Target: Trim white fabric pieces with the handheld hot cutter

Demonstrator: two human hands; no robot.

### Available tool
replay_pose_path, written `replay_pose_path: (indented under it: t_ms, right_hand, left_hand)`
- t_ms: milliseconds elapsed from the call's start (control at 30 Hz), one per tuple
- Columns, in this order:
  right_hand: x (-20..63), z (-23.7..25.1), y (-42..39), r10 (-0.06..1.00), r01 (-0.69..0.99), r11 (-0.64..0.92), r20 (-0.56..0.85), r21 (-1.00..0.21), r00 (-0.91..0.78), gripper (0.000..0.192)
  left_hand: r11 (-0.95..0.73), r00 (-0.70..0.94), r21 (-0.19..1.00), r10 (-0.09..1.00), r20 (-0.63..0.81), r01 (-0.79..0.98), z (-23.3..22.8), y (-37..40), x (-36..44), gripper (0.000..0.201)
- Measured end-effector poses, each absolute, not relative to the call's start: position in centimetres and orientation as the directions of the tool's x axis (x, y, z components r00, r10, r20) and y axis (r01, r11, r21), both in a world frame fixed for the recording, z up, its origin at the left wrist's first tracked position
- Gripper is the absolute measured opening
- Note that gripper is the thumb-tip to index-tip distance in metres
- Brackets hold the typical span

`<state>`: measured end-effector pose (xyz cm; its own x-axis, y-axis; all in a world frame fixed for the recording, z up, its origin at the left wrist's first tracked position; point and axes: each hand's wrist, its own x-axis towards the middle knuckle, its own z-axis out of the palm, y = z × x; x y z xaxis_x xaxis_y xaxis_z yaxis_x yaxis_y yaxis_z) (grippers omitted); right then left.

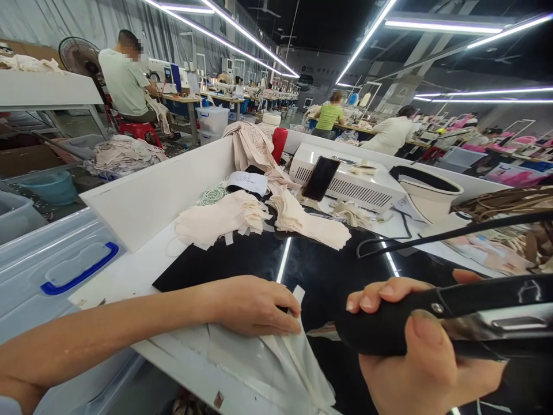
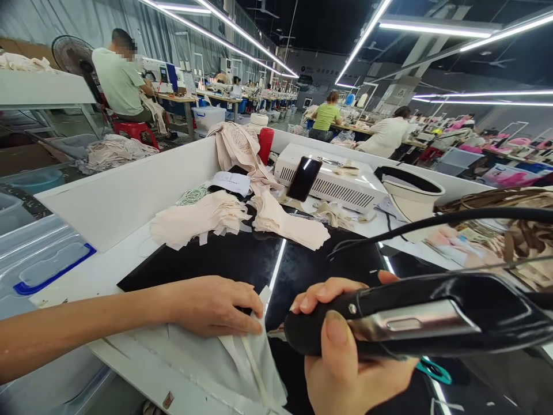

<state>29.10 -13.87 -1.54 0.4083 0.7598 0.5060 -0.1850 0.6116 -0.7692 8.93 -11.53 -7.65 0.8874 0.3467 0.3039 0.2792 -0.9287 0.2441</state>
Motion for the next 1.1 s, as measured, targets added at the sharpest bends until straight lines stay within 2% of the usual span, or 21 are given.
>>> replay_pose_path:
  t_ms: [333, 867, 1100]
  right_hand:
    - [28.8, -1.9, -13.3, 0.761, -0.192, 0.620, 0.524, -0.761, 0.381, 0.050]
    - [28.4, -2.3, -12.0, 0.762, -0.226, 0.628, 0.530, -0.745, 0.372, 0.052]
    - [28.2, -2.4, -11.8, 0.767, -0.227, 0.627, 0.538, -0.746, 0.351, 0.052]
  left_hand:
    - [-0.927, 0.860, 0.254, 0.357, 0.364, 0.277, -8.1, -11.7, 9.0, 0.019]
    - [-0.926, 0.862, 0.236, 0.365, 0.353, 0.295, -8.4, -11.7, 9.0, 0.025]
    - [-0.915, 0.857, 0.279, 0.378, 0.349, 0.290, -8.6, -11.6, 8.9, 0.024]
